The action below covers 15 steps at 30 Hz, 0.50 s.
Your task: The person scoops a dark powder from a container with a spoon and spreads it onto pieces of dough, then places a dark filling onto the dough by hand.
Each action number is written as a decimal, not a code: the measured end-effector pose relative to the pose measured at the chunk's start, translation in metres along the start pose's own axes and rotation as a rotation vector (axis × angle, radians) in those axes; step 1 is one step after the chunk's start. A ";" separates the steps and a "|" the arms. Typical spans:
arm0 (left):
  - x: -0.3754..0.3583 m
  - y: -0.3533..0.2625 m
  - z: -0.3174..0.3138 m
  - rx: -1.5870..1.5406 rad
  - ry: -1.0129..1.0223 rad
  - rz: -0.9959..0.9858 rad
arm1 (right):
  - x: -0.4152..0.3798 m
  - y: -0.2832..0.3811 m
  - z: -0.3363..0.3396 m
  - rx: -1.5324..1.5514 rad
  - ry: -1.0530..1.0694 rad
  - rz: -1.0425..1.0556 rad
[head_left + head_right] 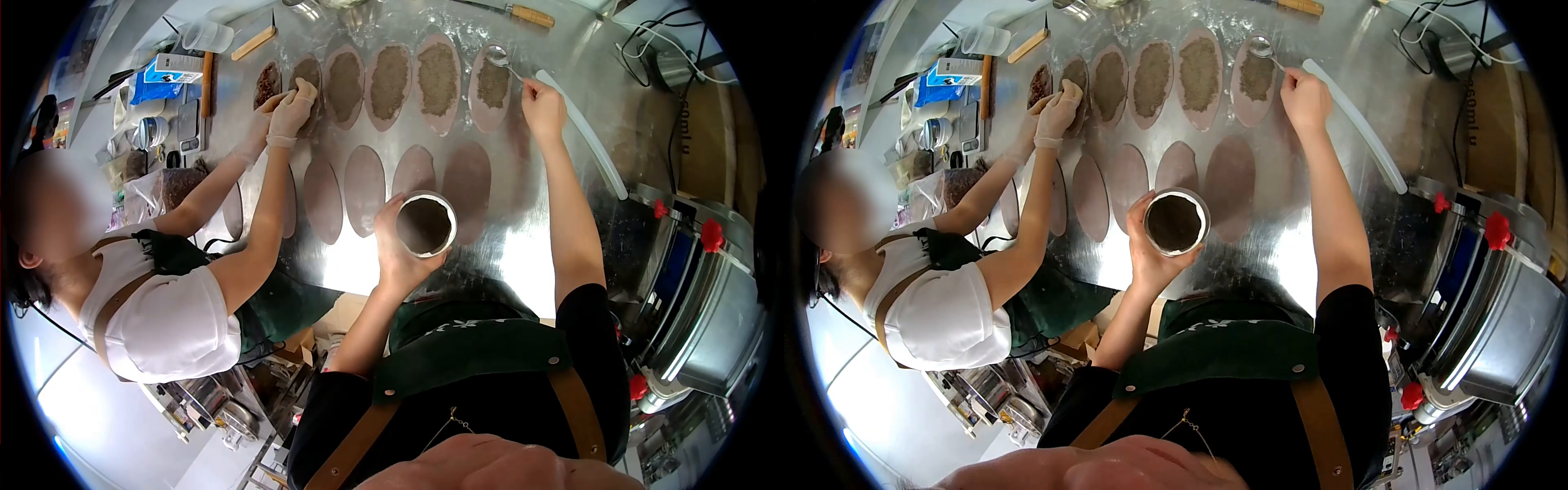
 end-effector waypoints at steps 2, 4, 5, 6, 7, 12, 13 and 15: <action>-0.001 0.000 0.000 0.006 0.000 -0.007 | 0.003 0.003 0.000 -0.016 0.021 -0.040; -0.001 0.000 -0.001 0.000 0.004 -0.002 | 0.003 0.003 0.001 -0.020 0.043 -0.035; -0.001 0.000 -0.001 -0.003 0.005 0.001 | 0.003 0.004 0.001 -0.022 0.054 -0.032; -0.002 0.000 -0.001 -0.006 0.006 0.005 | 0.001 0.005 0.001 -0.006 0.058 -0.011; -0.002 0.001 -0.001 -0.009 0.007 0.010 | -0.004 0.007 0.002 0.009 0.061 0.009; -0.003 0.001 -0.001 -0.012 0.012 0.010 | -0.026 0.013 -0.002 -0.058 0.067 0.068; -0.003 0.001 -0.002 -0.012 0.012 0.008 | -0.028 0.014 -0.002 -0.072 0.051 0.079; -0.004 0.001 -0.001 -0.006 0.013 0.006 | -0.028 0.015 -0.003 -0.100 0.026 0.079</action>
Point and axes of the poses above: each hand's wrist, its own x-axis towards the middle knuckle, its own z-axis out of the back of the hand, y = z × x, the point moved 6 cm from there along x, towards the middle knuckle, and after that the axes turned 11 degrees about y, right-handed, at the moved point
